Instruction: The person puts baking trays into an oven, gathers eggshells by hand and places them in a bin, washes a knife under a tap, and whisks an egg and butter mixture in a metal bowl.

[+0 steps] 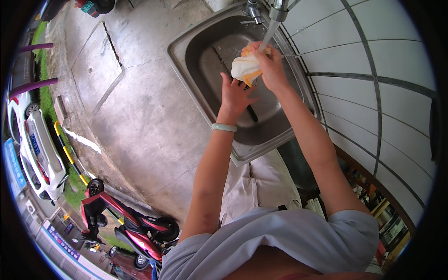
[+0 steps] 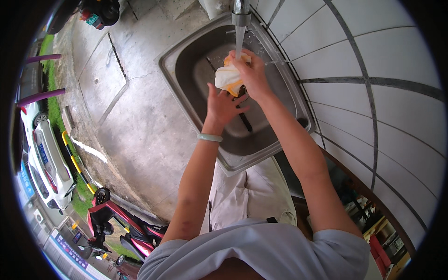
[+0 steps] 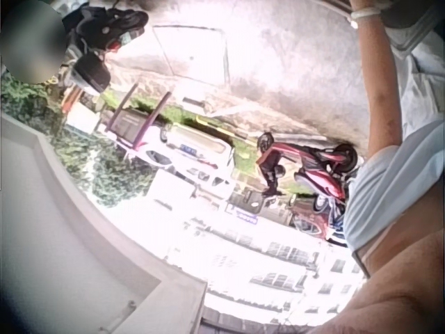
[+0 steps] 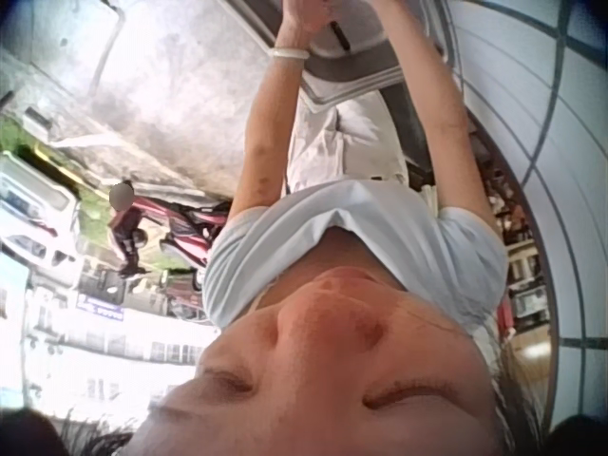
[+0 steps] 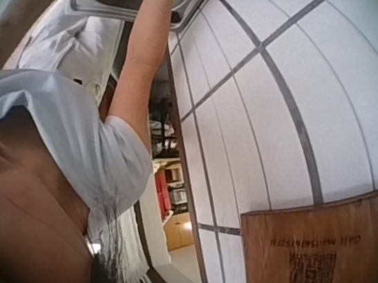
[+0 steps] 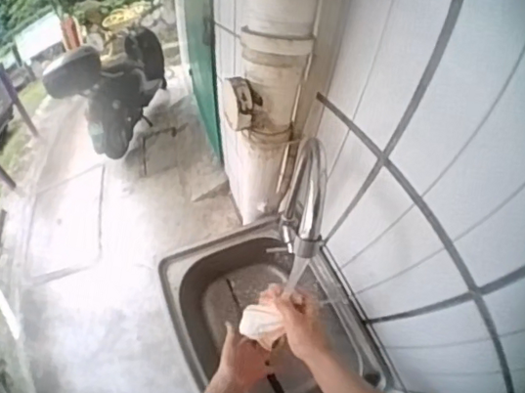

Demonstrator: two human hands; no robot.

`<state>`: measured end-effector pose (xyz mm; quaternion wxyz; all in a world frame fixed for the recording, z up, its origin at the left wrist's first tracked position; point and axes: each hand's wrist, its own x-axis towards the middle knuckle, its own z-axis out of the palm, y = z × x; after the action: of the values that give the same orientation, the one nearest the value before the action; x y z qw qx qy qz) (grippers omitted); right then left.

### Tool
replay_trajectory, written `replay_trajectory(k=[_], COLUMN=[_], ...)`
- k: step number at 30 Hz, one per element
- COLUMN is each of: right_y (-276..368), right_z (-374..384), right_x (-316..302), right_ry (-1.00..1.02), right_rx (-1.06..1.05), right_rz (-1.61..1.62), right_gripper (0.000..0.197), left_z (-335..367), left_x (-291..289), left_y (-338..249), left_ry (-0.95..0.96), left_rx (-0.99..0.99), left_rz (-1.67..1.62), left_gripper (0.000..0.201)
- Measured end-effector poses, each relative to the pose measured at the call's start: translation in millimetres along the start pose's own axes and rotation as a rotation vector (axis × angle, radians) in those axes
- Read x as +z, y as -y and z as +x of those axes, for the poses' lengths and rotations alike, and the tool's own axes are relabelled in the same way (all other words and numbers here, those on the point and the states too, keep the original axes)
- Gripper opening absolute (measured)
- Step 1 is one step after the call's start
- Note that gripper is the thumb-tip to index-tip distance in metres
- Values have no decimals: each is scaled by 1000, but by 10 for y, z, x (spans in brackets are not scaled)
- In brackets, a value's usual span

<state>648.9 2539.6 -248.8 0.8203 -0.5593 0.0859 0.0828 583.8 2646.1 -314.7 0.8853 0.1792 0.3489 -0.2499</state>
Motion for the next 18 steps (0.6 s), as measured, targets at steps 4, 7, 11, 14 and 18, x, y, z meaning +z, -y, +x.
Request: replay_trajectory(k=[4, 7, 11, 14, 18], right_y=[36, 125, 152, 87, 7], right_z=[-120, -277, -348, -242, -48], right_x=[-16, 96, 45, 21, 73], right_ry=[21, 18, 164, 159, 41], right_rx=[9, -352, -878, -1009, -926], right_rz=[-42, -293, -916, -1028, -890], right_gripper=[26, 31, 35, 27, 17], left_z=[-222, -45, 12, 195, 296], left_x=[542, 631, 816, 686, 572], left_y=[-321, -352, -243, -148, -100], left_ry=[296, 294, 444, 753, 642], left_rx=[54, 164, 145, -50, 130], left_rz=[-43, 6, -258, -612, -348], left_gripper=[73, 58, 47, 35, 33])
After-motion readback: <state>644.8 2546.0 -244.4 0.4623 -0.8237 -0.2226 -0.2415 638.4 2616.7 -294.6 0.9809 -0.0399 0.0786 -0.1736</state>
